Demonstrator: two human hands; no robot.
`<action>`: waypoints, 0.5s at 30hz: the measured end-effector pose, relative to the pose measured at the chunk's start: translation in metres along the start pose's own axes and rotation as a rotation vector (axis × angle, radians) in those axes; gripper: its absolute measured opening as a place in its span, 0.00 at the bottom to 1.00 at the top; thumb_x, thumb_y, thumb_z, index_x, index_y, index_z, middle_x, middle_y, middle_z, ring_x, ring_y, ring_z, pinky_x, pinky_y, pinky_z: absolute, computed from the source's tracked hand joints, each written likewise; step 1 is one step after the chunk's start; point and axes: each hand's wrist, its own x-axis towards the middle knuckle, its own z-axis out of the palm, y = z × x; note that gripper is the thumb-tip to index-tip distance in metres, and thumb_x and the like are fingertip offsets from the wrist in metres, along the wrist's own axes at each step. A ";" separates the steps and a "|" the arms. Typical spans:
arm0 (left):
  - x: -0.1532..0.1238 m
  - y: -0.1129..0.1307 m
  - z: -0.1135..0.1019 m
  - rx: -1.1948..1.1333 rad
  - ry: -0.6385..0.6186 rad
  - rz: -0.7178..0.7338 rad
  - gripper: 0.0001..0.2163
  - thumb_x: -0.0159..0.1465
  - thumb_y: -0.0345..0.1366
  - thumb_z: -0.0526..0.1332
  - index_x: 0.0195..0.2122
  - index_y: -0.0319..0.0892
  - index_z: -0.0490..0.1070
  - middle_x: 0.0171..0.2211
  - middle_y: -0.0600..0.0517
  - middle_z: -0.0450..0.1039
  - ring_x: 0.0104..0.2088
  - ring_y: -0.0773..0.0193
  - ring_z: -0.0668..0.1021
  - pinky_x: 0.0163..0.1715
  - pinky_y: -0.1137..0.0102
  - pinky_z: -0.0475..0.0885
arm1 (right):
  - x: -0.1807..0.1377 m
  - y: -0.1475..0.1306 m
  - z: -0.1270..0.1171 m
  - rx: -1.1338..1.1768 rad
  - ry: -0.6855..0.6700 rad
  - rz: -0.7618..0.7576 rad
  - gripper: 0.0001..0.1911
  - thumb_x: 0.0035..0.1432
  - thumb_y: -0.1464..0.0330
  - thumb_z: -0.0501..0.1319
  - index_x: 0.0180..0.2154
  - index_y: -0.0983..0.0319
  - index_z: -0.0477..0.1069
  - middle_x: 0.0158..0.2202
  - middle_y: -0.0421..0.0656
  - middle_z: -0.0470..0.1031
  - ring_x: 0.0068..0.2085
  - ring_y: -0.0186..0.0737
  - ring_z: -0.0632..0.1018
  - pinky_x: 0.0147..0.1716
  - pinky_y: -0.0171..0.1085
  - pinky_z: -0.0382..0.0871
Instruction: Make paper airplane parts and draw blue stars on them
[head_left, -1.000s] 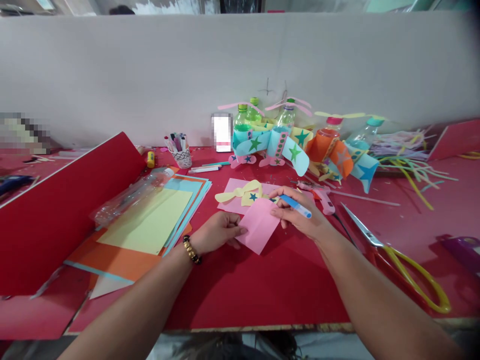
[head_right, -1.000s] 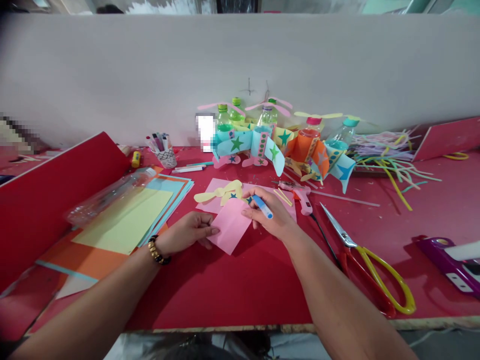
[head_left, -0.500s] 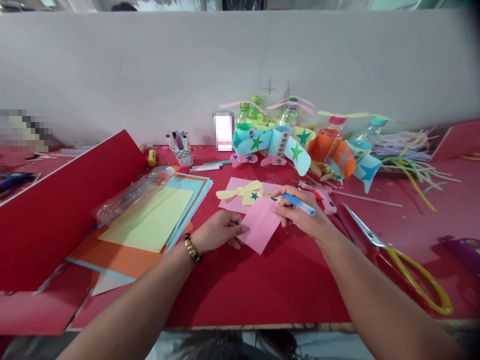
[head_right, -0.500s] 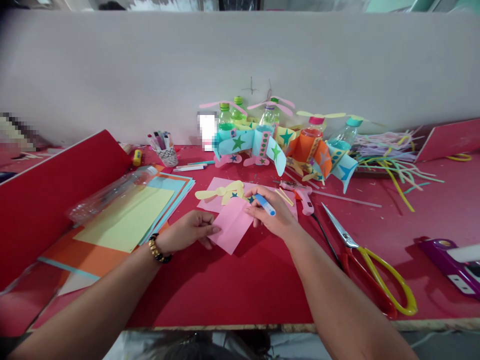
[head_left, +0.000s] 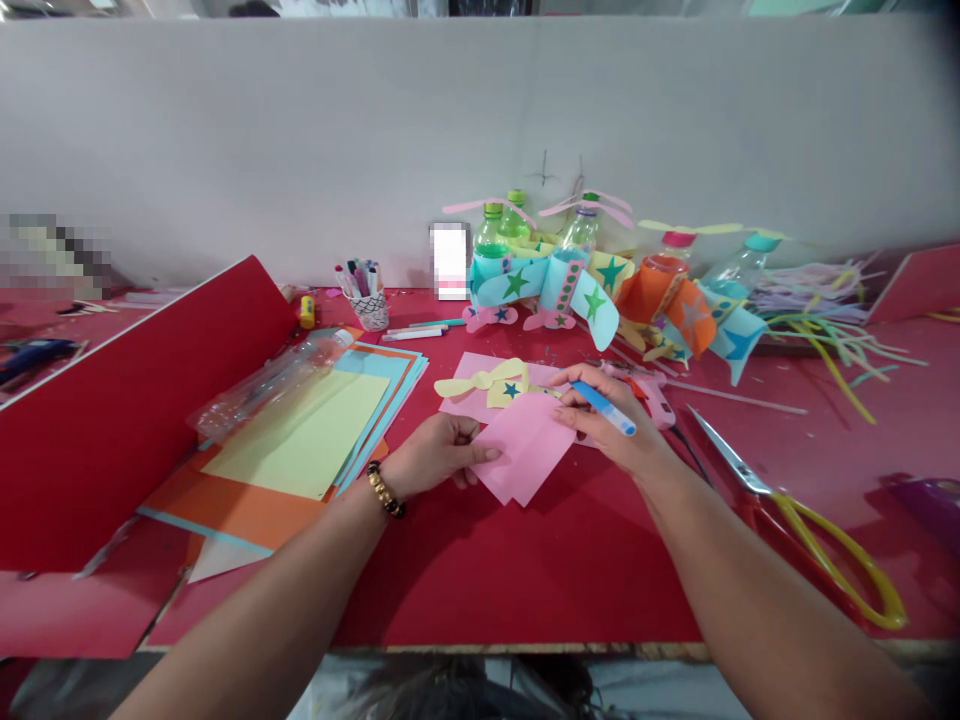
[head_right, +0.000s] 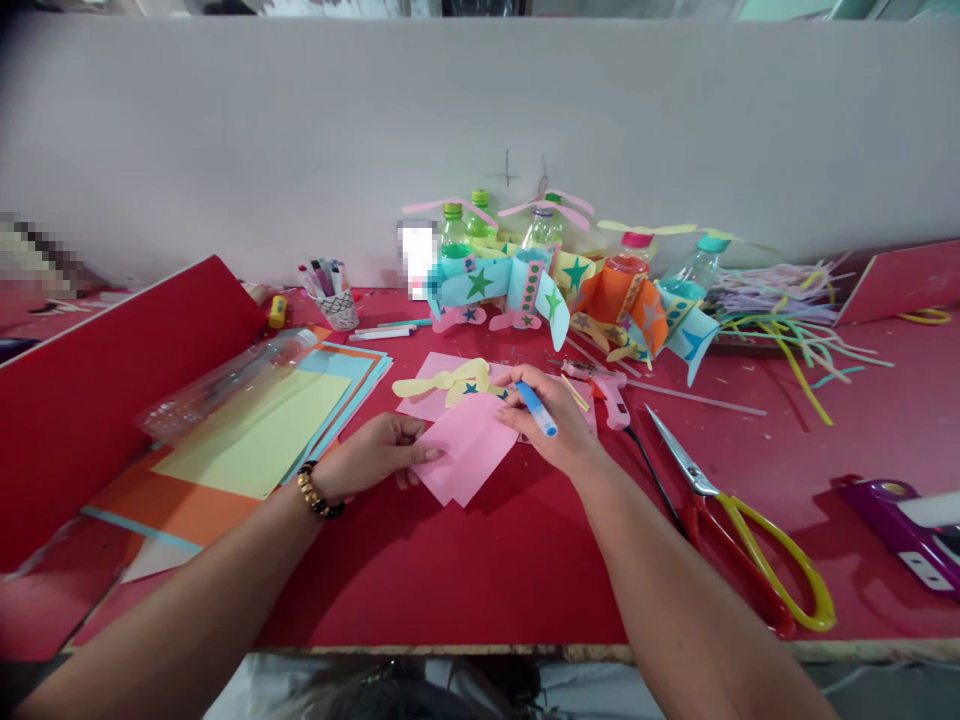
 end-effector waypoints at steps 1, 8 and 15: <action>0.000 0.000 -0.001 0.009 0.018 0.000 0.19 0.55 0.51 0.67 0.27 0.39 0.66 0.19 0.57 0.67 0.21 0.68 0.76 0.19 0.77 0.70 | 0.000 0.000 0.000 0.009 0.026 0.010 0.14 0.52 0.68 0.65 0.42 0.58 0.68 0.27 0.36 0.72 0.26 0.34 0.72 0.25 0.34 0.66; -0.001 -0.003 -0.010 0.080 0.085 0.046 0.22 0.57 0.52 0.64 0.22 0.42 0.56 0.15 0.60 0.61 0.19 0.69 0.75 0.17 0.78 0.68 | 0.003 -0.002 0.000 0.041 0.129 0.003 0.16 0.51 0.66 0.67 0.42 0.59 0.67 0.29 0.40 0.77 0.27 0.37 0.75 0.25 0.36 0.68; -0.001 -0.007 -0.019 0.242 0.128 -0.029 0.21 0.60 0.52 0.61 0.22 0.42 0.58 0.14 0.57 0.65 0.17 0.69 0.75 0.16 0.79 0.63 | 0.001 -0.004 -0.006 -0.025 0.324 -0.128 0.22 0.49 0.66 0.69 0.45 0.57 0.66 0.33 0.40 0.76 0.34 0.41 0.77 0.39 0.43 0.72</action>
